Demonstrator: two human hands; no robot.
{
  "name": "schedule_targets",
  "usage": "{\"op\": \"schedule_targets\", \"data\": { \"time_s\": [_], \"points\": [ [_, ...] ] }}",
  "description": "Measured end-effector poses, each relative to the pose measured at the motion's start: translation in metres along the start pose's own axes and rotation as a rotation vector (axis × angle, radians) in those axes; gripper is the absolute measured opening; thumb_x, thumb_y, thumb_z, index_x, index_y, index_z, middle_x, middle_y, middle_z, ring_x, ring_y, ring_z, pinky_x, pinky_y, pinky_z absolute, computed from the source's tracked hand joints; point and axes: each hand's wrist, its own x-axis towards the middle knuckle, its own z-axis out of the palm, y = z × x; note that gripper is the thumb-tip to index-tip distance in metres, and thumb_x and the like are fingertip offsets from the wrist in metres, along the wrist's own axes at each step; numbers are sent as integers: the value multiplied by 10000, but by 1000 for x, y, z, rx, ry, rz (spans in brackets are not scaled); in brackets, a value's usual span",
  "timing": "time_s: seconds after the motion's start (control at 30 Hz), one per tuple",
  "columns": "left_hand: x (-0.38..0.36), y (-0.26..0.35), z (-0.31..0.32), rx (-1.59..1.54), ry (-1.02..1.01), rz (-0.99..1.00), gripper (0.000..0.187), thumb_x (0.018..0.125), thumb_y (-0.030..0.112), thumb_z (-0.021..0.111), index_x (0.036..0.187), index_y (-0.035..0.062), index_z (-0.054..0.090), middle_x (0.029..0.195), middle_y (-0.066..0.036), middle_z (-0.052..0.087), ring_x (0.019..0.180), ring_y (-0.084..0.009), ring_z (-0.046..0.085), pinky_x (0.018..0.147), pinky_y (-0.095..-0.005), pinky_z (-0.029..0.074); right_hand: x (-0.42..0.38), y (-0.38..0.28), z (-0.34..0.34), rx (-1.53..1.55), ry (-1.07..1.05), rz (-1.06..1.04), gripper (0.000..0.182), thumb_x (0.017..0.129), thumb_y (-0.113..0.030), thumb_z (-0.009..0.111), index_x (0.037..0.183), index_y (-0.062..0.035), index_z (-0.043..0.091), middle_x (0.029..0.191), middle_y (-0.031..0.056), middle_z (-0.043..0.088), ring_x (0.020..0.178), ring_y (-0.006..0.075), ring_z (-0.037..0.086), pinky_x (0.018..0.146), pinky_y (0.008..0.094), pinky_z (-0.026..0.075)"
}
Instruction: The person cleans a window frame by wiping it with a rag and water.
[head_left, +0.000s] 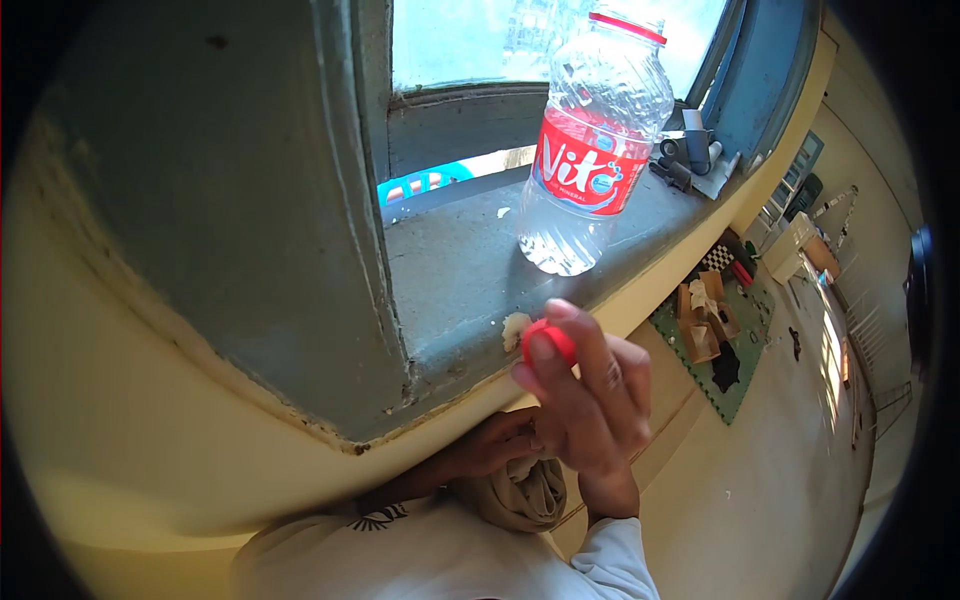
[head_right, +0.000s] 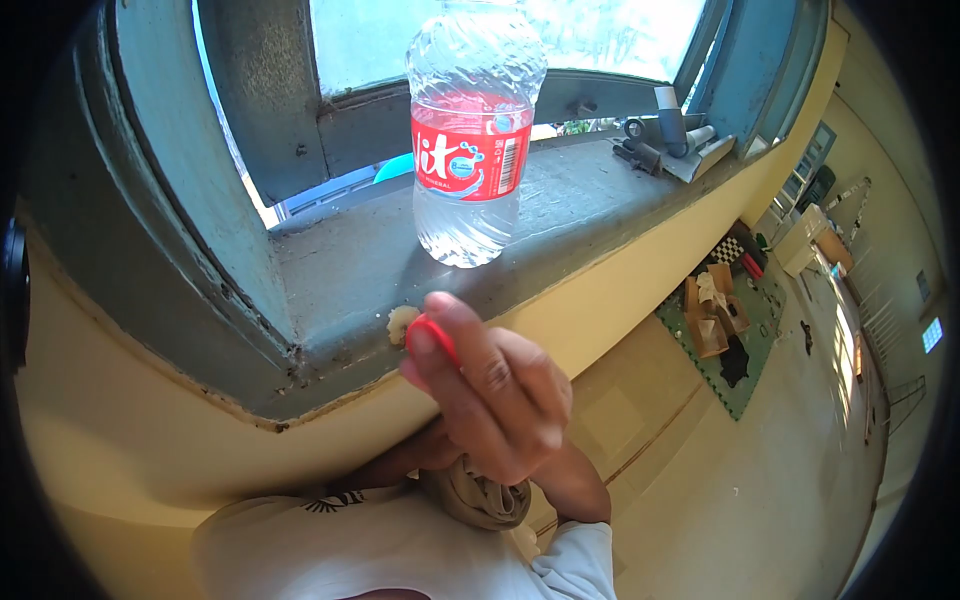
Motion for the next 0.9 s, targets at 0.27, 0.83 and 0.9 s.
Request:
{"op": "schedule_targets", "data": {
  "time_s": [0.27, 0.83, 0.9],
  "points": [
    [2, -11, -3, 19, 32, 43, 277, 943, 169, 483, 1170, 9, 472, 1029, -47, 542, 953, -108, 493, 832, -285, 416, 3, -3, 2, 11, 20, -36, 270, 685, -80, 739, 920, 36, 674, 945, 185, 673, 729, 187, 588, 594, 243, 483],
    [-7, 17, 8, 20, 99, -12, 165, 926, 132, 503, 1051, 25, 496, 921, -25, 543, 860, -77, 487, 754, -257, 415, 12, -3, -8, 103, 20, 183, 256, 744, 74, 686, 990, 61, 613, 796, 99, 603, 666, 145, 554, 542, 234, 433],
    [-8, 13, 4, 117, 90, -25, 177, 929, 134, 501, 1068, 25, 495, 940, -29, 548, 878, -79, 490, 769, -261, 416, 9, -8, -2, 28, 54, 204, 261, 749, 77, 679, 1001, 56, 614, 763, 89, 613, 610, 134, 534, 508, 238, 419]
  ]
}}
